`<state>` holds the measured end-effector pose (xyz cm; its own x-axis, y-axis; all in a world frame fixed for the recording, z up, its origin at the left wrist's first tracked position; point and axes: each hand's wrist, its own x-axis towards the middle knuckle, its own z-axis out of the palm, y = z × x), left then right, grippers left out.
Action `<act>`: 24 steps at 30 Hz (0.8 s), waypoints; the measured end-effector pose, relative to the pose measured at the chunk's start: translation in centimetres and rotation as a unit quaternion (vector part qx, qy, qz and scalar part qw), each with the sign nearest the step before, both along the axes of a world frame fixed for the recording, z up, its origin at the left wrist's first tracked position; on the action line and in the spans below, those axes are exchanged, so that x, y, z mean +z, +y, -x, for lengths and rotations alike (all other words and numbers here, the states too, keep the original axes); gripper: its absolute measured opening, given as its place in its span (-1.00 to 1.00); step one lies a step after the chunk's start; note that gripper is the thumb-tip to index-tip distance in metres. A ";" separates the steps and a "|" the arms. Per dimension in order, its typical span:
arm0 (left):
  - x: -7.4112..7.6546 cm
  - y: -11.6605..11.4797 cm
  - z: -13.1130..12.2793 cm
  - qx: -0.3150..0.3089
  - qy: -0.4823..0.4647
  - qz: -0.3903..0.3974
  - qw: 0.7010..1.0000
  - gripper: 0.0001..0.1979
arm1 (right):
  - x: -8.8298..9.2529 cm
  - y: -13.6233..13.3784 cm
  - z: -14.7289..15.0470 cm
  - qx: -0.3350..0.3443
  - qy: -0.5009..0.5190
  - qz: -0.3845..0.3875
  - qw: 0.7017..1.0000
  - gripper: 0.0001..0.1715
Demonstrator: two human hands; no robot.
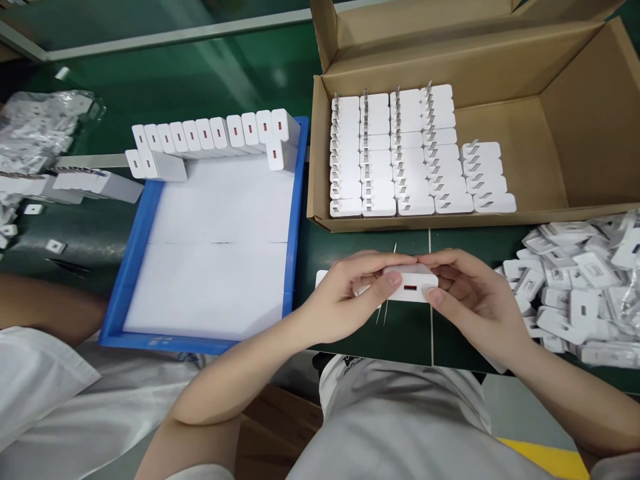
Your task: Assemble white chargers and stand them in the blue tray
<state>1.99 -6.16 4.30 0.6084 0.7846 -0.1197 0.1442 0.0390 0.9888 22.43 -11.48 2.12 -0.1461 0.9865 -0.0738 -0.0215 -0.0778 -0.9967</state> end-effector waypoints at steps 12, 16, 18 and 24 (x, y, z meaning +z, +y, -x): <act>0.0 0.0 -0.1 0.001 0.001 -0.005 1.000 -0.63 | 0.0 0.1 0.0 0.006 0.002 -0.015 1.000 -0.72; 0.0 0.1 -0.1 0.002 0.001 -0.008 1.000 -0.64 | 0.0 0.1 0.0 0.004 0.005 -0.019 1.000 -0.72; 0.0 0.0 -0.1 0.001 0.003 -0.008 1.000 -0.64 | -0.1 0.1 0.0 0.004 0.004 -0.022 1.000 -0.71; 0.0 0.0 -0.1 0.002 0.001 -0.026 1.000 -0.67 | -0.3 0.1 0.0 0.003 0.002 -0.029 1.000 -0.69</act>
<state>2.05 -6.13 4.32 0.6047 0.7926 -0.0787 0.1451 -0.0125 0.9893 22.43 -11.41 1.84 -0.1523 0.9882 -0.0162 -0.0259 -0.0204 -0.9995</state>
